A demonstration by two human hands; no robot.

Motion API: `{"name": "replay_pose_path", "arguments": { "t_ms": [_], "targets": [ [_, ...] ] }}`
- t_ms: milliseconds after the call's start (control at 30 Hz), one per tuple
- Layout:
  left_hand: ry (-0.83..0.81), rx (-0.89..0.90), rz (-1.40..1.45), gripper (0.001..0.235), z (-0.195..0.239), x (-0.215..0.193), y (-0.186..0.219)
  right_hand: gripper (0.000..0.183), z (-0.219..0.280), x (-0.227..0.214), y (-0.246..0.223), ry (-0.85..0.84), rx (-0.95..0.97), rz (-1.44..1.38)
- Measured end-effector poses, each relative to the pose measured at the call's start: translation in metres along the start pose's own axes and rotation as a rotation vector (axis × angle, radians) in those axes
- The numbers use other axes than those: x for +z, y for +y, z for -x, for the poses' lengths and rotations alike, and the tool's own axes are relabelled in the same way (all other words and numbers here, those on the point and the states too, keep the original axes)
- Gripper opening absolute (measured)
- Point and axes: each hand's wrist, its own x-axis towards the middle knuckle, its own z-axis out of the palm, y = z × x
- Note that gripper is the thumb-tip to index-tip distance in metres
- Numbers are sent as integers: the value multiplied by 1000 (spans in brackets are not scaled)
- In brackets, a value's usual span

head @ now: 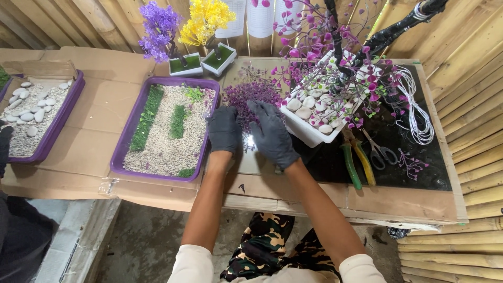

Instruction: The person assembles a miniature bonsai tree by attaching small purple artificial flowers to a black branch structure in a white pot filled with white stones. They repeatedly pick up flower sprigs, position them on the branches, and adjust placement to build up the foliage.

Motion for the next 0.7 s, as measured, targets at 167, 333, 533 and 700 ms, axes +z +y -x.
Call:
{"name": "replay_pose_path", "arguments": {
  "t_ms": [167, 333, 533, 700],
  "targets": [
    [5, -100, 200, 8, 2, -49, 8, 54, -9, 32, 40, -164, -14, 489],
    [-92, -153, 395, 12, -2, -87, 2, 55, 0, 45, 62, -229, 58, 524],
    [-102, -195, 442, 13, 10, -164, 9, 63, -4, 37, 51, -206, 129, 537],
    [-48, -292, 546, 18, 16, -169, -2, 59, -1, 32, 48, -154, 86, 496]
  ]
}}
